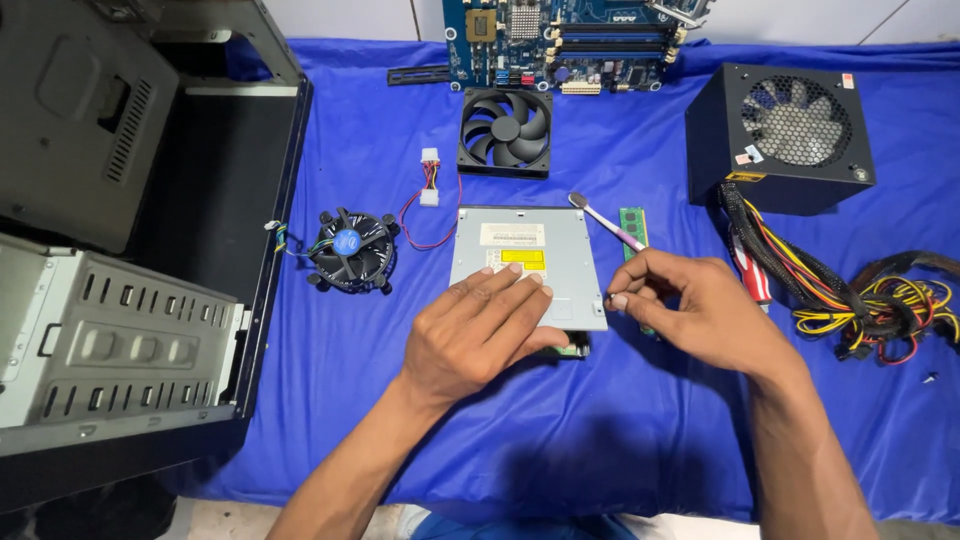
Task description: Cleaning a computer optical drive using a brush and a manual air blower on a repair bench.
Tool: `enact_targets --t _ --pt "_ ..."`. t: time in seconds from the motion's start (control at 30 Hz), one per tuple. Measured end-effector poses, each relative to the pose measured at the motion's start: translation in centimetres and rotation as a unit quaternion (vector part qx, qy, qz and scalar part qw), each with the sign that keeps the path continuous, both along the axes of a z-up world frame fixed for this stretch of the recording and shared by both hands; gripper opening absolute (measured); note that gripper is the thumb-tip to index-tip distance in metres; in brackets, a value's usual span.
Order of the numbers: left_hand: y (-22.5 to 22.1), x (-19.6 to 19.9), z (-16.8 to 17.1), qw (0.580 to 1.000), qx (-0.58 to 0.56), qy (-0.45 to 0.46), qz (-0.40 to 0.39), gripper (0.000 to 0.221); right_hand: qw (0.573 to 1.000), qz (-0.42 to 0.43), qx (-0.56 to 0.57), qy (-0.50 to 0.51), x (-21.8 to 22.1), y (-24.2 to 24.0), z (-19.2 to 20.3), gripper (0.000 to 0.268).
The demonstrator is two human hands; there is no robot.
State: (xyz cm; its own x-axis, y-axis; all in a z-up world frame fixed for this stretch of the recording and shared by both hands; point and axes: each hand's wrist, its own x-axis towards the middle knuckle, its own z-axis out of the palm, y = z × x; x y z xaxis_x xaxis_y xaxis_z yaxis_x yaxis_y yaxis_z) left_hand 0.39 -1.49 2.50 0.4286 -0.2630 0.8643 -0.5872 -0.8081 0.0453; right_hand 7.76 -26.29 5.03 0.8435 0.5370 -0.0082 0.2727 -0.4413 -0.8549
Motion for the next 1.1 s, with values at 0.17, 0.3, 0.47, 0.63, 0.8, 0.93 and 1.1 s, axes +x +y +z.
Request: enact_targets --t 0.17,0.3,0.47,0.63,0.8,0.93,1.1 --pt "0.2 0.7 0.9 1.0 -0.014 0.002 -0.011 0.03 1.0 -0.001 -0.021 -0.016 0.1 -0.2 -0.2 0.009" --pt "0.4 1.4 2.7 0.999 -0.022 0.016 -0.028 0.028 1.0 -0.011 -0.015 -0.007 0.3 -0.6 -0.3 0.01" --pt "1.6 2.1 4.8 0.997 0.054 0.039 -0.039 0.033 0.996 -0.042 -0.069 0.042 0.2 -1.1 -0.1 0.007" --pt "1.7 2.3 5.1 0.997 0.058 0.043 -0.028 0.032 0.996 -0.045 -0.06 0.039 0.2 -1.3 0.2 0.007" --pt "1.8 1.1 4.9 0.993 0.062 0.067 -0.076 0.035 0.997 -0.042 -0.057 0.036 0.1 -1.4 0.2 0.007" --pt "2.1 -0.5 1.0 0.987 0.115 0.081 -0.084 0.042 0.996 -0.051 -0.062 0.042 -0.1 -1.1 0.5 0.006" --pt "2.1 -1.6 -0.6 0.977 0.116 0.149 -0.097 0.033 0.997 -0.035 -0.068 0.033 -0.3 -0.6 1.0 0.005"
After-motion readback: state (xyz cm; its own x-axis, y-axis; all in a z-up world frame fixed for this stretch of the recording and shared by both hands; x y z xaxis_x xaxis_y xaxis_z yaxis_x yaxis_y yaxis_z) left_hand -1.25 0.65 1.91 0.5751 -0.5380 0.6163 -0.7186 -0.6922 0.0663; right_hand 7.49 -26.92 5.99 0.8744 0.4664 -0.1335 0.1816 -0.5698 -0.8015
